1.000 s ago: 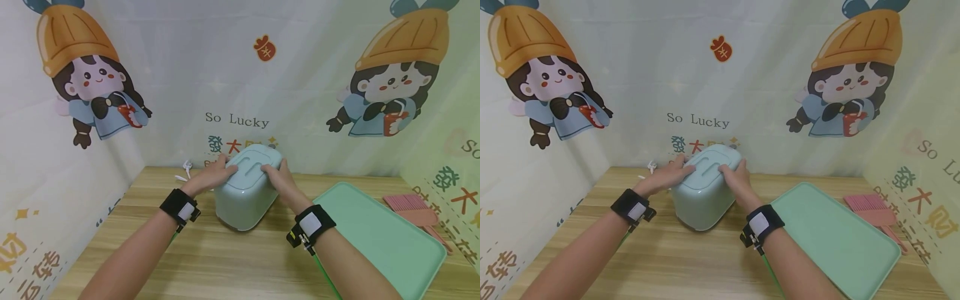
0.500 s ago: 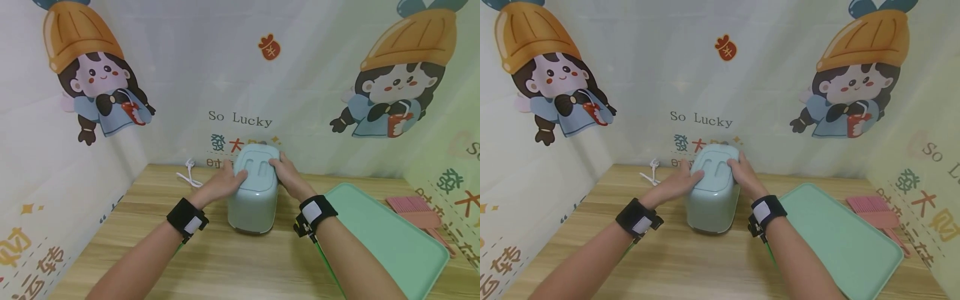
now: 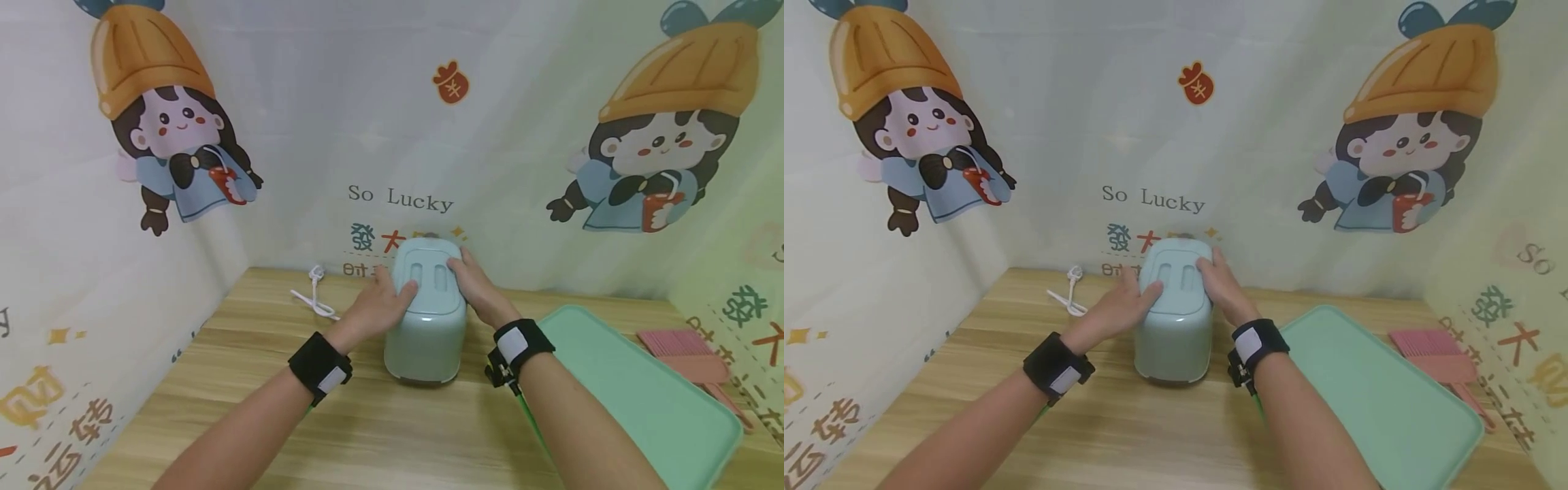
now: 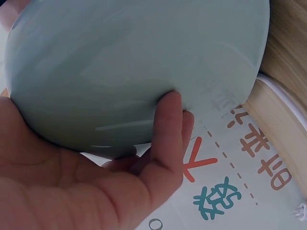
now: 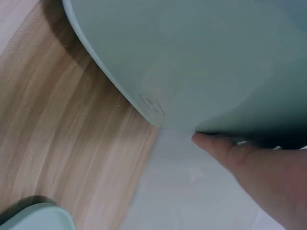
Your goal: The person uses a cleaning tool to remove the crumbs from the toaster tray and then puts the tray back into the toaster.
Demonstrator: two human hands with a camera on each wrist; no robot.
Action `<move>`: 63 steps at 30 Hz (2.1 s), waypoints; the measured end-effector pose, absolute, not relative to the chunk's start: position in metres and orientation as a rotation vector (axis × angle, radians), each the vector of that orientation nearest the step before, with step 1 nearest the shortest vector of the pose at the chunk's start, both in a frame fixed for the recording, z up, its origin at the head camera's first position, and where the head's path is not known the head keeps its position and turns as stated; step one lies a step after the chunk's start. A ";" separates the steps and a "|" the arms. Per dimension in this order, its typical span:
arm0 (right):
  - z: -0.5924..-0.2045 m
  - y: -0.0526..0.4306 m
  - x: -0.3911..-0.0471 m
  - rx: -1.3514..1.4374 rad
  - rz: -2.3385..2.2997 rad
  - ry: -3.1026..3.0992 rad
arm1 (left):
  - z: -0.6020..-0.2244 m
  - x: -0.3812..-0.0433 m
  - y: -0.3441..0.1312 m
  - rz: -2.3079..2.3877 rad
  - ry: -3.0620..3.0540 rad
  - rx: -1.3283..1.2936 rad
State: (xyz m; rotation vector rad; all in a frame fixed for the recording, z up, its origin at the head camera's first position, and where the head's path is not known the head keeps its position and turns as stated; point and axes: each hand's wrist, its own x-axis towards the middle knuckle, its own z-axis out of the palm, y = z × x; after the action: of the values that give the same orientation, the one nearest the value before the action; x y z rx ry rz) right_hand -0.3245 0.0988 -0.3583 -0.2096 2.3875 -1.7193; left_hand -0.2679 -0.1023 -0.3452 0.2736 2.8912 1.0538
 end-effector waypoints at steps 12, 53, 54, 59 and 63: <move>-0.399 0.119 -0.251 0.087 -1.941 2.105 | -0.343 -0.269 -0.100 0.673 3.245 0.620; -0.463 0.065 -0.185 0.228 -2.263 1.737 | -0.361 -0.271 -0.084 0.390 3.329 1.146; -0.465 0.064 -0.185 0.209 -2.275 1.756 | -0.362 -0.271 -0.084 0.389 3.332 1.146; -0.471 0.058 -0.184 0.161 -2.312 1.837 | -0.362 -0.271 -0.086 0.386 3.338 1.149; -0.470 0.055 -0.182 0.160 -2.302 1.900 | -0.360 -0.270 -0.087 0.394 3.337 1.158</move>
State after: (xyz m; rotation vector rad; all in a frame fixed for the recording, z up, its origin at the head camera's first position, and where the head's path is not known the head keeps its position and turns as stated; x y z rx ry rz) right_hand -0.1824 0.0553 -0.4704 0.1601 1.8997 -2.3025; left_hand -0.2703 -0.0865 -0.3604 1.1577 3.3366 0.3940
